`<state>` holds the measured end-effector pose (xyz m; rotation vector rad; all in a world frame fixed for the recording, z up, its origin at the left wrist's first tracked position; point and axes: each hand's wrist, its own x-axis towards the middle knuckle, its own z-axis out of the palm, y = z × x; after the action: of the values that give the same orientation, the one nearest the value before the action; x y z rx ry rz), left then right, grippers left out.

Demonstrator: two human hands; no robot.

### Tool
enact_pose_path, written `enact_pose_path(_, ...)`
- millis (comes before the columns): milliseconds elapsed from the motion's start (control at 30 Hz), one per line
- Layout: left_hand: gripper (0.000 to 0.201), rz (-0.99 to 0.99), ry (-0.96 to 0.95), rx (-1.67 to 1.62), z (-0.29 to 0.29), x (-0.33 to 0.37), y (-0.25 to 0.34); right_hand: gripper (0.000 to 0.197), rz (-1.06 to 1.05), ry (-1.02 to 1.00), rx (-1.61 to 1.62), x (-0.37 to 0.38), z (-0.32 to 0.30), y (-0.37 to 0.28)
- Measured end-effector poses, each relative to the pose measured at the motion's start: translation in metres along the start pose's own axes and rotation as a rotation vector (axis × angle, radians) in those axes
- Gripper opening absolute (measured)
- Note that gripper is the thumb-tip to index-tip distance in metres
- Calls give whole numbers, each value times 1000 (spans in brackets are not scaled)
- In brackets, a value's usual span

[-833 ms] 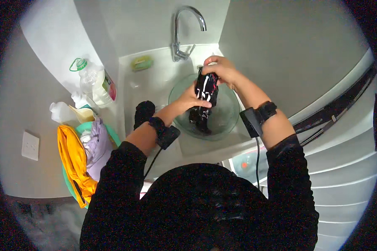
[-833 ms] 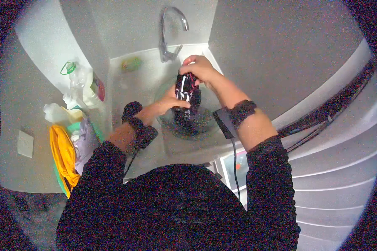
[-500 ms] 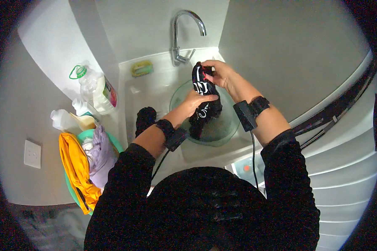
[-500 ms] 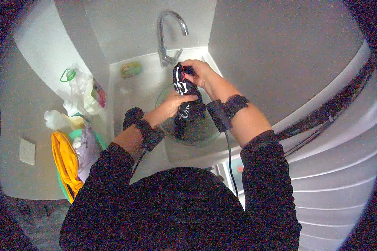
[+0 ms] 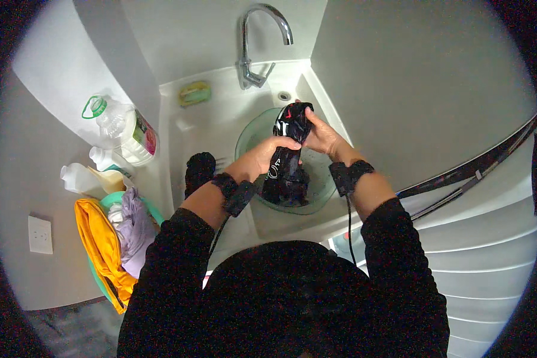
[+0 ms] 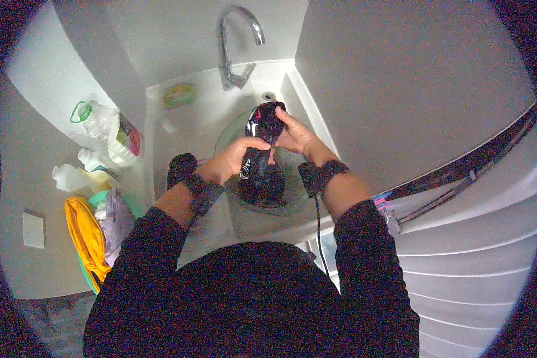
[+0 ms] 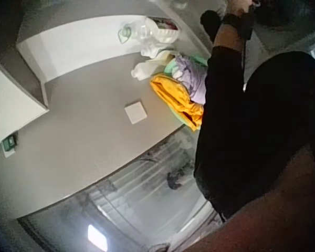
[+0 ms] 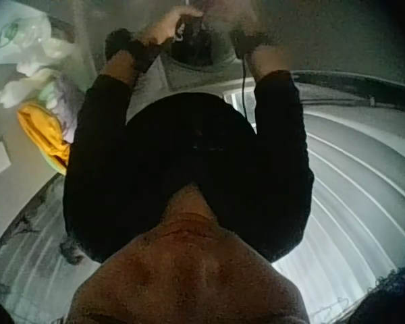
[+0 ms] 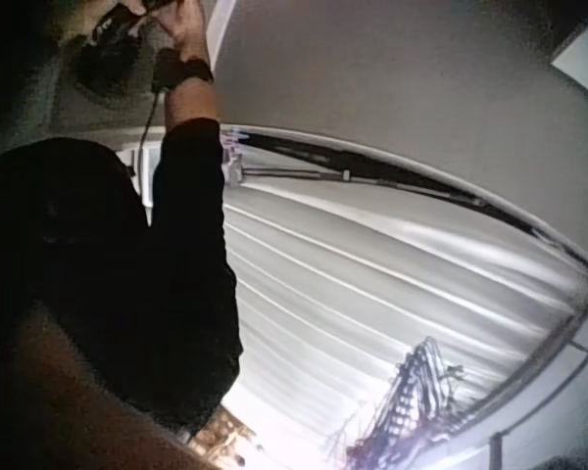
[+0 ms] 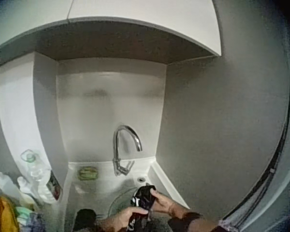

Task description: The recorder is hand-washing various pieces of clothing in a bowl of soapy water within a sink.

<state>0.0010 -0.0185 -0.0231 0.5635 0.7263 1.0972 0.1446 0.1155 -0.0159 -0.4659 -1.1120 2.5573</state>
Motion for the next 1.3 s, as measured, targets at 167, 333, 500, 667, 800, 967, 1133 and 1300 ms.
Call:
enact_pose_path(167, 34, -169, -62, -21, -11, 5, -10, 61, -47, -247, 96, 4, 41, 0)
enact_pose_path(333, 30, 24, 113, 296, 33, -20, 4, 22, 26, 164, -22, 19, -3, 6)
enact_pose_path(500, 25, -148, 259, 411, 21, 11, -7, 20, 65, 333, -146, 22, 8, 10)
enact_pose_path(667, 43, -70, 533, 1320, 23, 30, -18, 18, 72, 421, -268, 28, -11, 19)
enact_pose_path(800, 42, -112, 618, 1429, 15, 28, -28, 13, -52, 545, -667, 49, -24, 41)
enact_pose_path(967, 33, -61, 604, 1712, 47, 0, -29, 34, -26, 746, -1513, 45, -26, 52)
enact_pose_path(1133, 39, 119, 686, 1701, 36, -8, -45, 32, 75, 609, -1806, 40, 4, 50)
enact_pose_path(1300, 45, 182, 442, 1050, -16, -4, -15, 45, -46, 499, -1068, 10, 6, 33)
